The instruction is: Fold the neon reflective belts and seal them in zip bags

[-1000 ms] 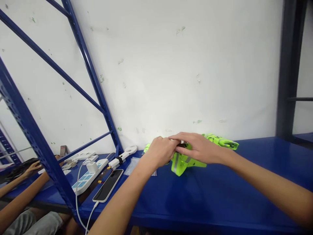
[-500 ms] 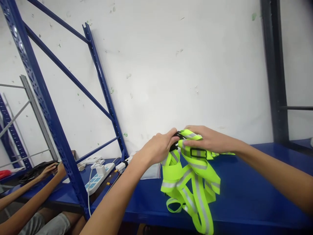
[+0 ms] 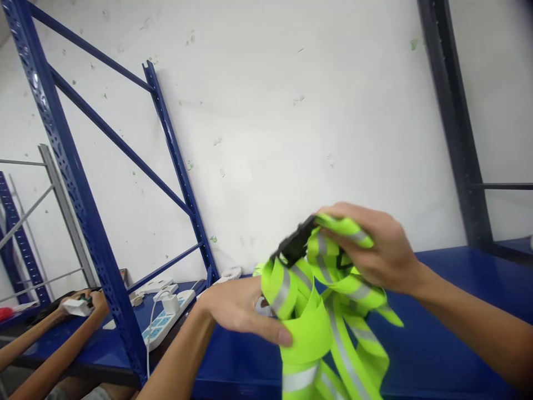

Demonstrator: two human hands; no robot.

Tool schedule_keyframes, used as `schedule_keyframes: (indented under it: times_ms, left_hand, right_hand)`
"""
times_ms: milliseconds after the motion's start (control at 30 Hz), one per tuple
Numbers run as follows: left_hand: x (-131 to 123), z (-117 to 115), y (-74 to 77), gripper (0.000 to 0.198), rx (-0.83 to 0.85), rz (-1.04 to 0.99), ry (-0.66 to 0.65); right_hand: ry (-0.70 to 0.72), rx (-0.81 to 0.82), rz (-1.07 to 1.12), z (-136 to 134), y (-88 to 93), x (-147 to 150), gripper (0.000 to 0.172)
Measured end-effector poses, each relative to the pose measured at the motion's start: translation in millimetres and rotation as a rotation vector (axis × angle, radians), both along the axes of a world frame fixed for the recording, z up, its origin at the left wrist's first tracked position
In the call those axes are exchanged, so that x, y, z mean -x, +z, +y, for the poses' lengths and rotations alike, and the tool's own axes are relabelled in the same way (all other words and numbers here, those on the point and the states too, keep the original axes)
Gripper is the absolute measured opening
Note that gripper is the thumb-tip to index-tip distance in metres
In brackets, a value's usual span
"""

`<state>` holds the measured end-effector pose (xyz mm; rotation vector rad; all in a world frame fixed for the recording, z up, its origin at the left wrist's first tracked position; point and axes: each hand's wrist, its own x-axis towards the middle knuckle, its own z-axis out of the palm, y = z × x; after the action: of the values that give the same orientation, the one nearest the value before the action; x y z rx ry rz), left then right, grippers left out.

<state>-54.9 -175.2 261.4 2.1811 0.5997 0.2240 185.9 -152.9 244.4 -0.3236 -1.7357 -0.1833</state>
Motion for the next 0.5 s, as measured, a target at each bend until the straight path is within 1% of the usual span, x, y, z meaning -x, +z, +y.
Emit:
schedule_keyframes:
  times_ms: [67,100,167,200,233,300,333,400,433,467,500]
  left_hand:
    - [4.8,2.8,-12.6,0.028,0.030,-0.032,0.033]
    - [7.1,5.0,-23.2,0.029,0.055,-0.104,0.082]
    - [9.2,9.4,-53.0,0.029,0.136,-0.214,0.111]
    - [8.1,11.0,-72.0,0.032,0.192,-0.300,0.123]
    - [5.0,12.2,-93.4,0.041,0.261,-0.403,0.163]
    - [-7.3,13.0,-141.1,0.063,0.401,-0.626,0.285]
    - [-15.9,12.7,-165.7,0.066,0.472,-0.707,0.346]
    - [-34.6,10.6,-211.5,0.057,0.594,-0.889,0.539]
    - [-42.9,8.7,-230.6,0.054,0.690,-0.921,0.591]
    - [-49.3,6.0,-246.1,0.051,0.737,-0.957,0.643]
    - [-53.3,2.7,-257.9,0.048,0.709,-0.990,0.694]
  right_hand:
    - [-0.049,0.061,0.223,4.3,6.0,-2.3,0.017]
    - [-0.064,0.105,0.306,8.9,7.8,-3.4,0.018]
    - [-0.061,0.207,0.377,21.5,7.0,-4.1,0.021]
    - [-0.049,0.253,0.388,28.5,4.3,-3.4,0.023]
    - [-0.043,0.296,0.401,35.7,0.3,-1.9,0.024]
    - [-0.045,0.370,0.435,49.8,-10.1,2.4,0.026]
    - [-0.051,0.410,0.454,56.9,-15.5,4.7,0.027]
    - [-0.045,0.493,0.486,71.1,-25.2,7.2,0.027]
    - [-0.030,0.537,0.492,78.2,-29.2,7.1,0.027]
    - [-0.009,0.581,0.493,85.1,-32.9,5.8,0.027]
    - [0.014,0.624,0.490,91.4,-36.5,3.6,0.027]
